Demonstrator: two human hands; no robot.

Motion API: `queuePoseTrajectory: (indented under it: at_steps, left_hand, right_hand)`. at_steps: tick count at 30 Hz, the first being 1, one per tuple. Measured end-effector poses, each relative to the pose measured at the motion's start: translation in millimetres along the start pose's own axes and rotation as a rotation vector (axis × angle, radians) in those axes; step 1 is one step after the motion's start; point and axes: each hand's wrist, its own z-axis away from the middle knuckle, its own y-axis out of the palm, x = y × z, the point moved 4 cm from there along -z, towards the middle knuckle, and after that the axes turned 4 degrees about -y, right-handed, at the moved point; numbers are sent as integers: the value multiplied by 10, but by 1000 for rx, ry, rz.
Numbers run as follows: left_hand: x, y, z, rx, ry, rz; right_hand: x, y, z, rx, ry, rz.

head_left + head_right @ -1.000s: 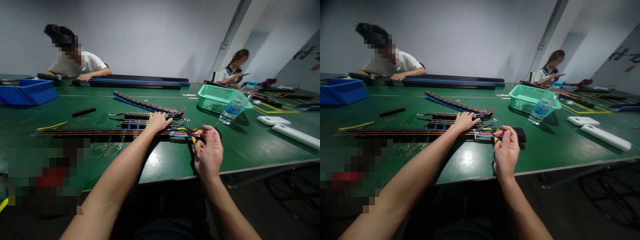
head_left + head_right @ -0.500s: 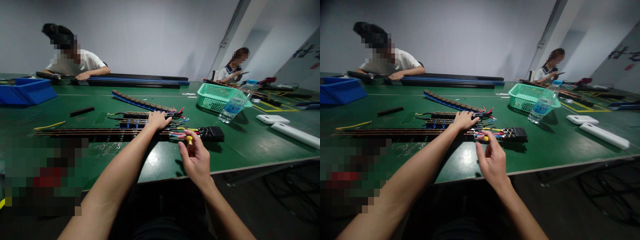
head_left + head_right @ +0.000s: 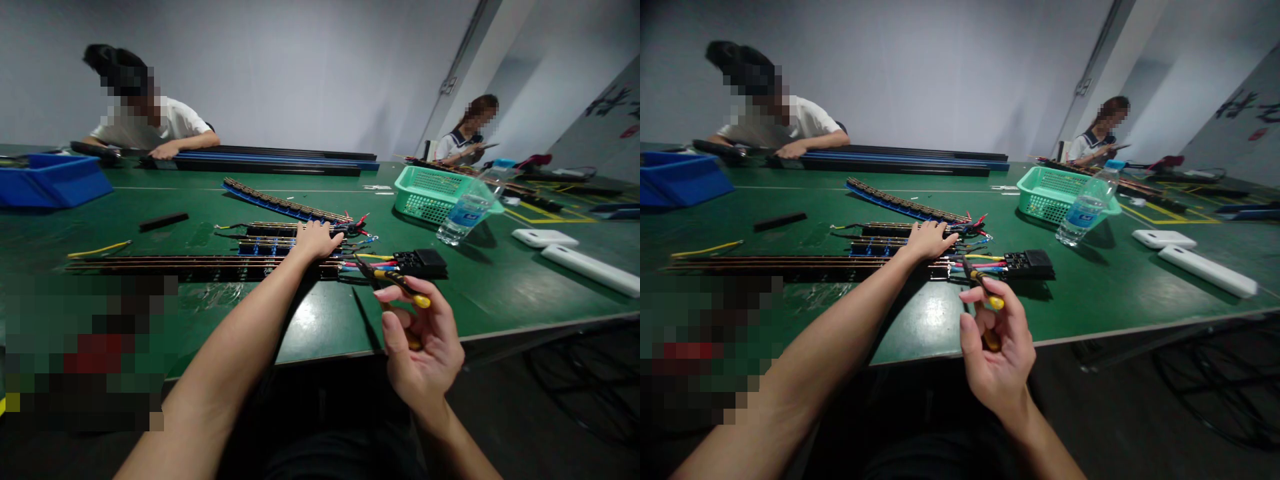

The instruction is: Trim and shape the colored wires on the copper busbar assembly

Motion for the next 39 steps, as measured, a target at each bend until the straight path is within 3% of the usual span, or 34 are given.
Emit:
queuePoseTrajectory:
  at_steps: [8, 15, 19, 25, 32, 39]
  left_hand:
    - [-2, 7, -10, 11, -3, 2]
    - [5, 16, -12, -3, 8, -23]
    - [2, 12, -16, 10, 5, -18]
    - [3, 11, -21, 5, 1, -26]
    - [3, -1, -5, 8, 18, -5]
    - [14, 18, -19, -10, 23, -2]
  right_hand:
    - [-47, 32, -339, 80, -167, -2]
    - [-312, 212, -587, 164, -173, 4]
    - [-413, 257, -574, 169, -176, 31]
    - [-453, 192, -555, 52, -109, 14]
    - [-278, -6, -463, -104, -121, -44]
    - [-135, -126, -208, -97, -105, -79]
